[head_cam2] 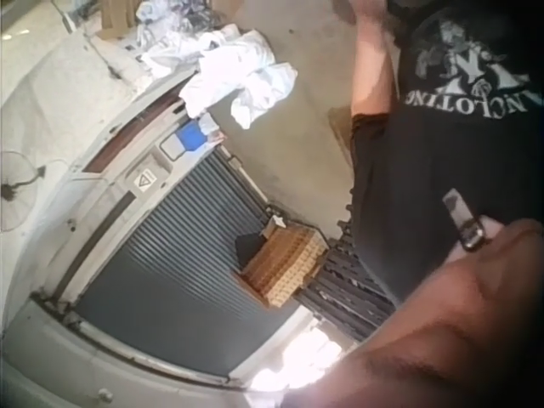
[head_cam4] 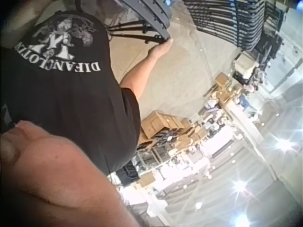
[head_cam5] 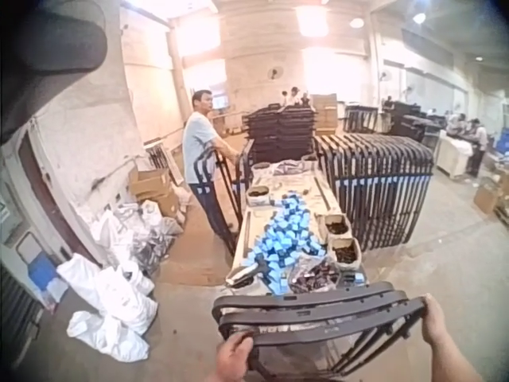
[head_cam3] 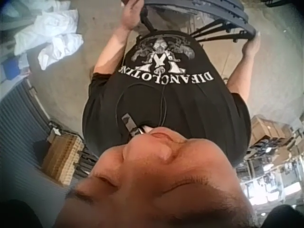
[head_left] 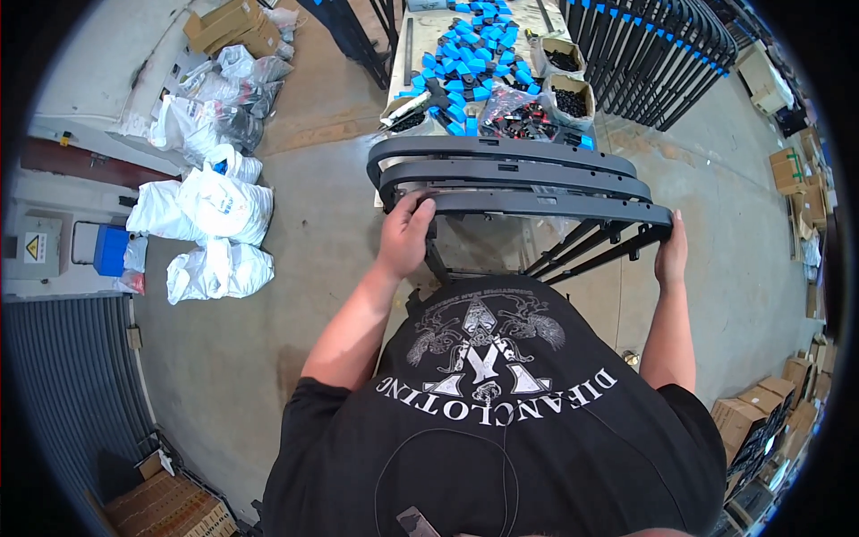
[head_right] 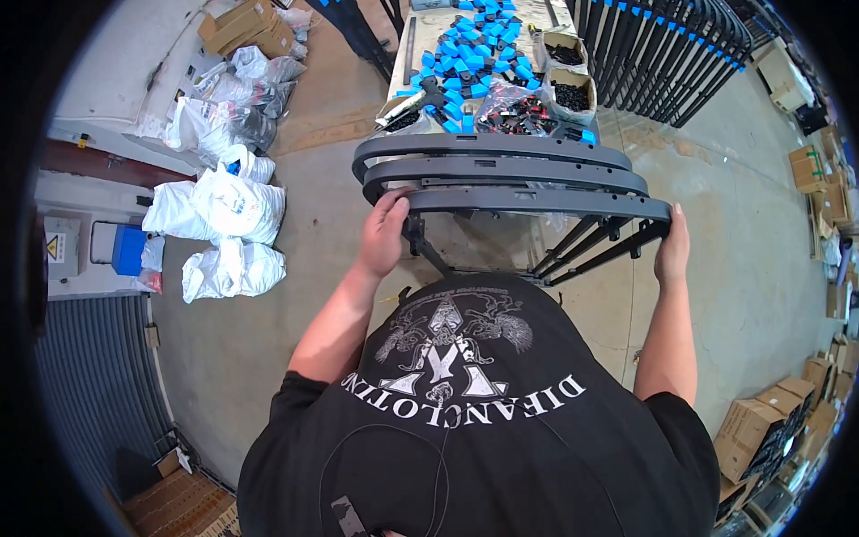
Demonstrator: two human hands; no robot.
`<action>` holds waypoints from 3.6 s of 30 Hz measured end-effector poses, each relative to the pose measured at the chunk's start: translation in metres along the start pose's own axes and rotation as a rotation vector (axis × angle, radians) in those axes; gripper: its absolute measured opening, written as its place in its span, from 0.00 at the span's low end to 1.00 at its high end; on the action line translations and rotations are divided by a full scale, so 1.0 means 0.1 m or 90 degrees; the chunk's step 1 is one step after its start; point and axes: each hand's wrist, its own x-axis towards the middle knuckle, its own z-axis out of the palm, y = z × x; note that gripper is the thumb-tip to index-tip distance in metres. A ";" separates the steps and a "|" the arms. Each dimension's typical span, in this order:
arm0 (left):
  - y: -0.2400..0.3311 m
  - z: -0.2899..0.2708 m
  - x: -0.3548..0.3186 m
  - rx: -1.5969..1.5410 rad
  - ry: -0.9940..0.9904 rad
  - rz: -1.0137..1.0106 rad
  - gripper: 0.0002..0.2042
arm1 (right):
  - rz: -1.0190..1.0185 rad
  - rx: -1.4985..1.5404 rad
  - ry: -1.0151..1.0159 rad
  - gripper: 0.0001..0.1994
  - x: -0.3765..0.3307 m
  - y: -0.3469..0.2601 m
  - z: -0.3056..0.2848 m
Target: The recorder is moving metal frame components from a large palletized stack and placing them into a vertical storage rack.
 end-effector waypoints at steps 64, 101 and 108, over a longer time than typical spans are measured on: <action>1.15 1.85 -6.87 0.477 0.991 -0.510 0.19 | -0.644 -0.124 -1.272 0.09 -3.47 -1.25 2.24; 4.78 3.11 -8.47 1.437 1.440 -1.139 0.20 | 1.282 0.523 -1.512 0.13 -11.54 -3.11 2.87; 4.74 3.25 -8.51 1.453 1.437 -1.153 0.20 | 1.036 0.686 -1.693 0.08 -11.05 -3.85 1.85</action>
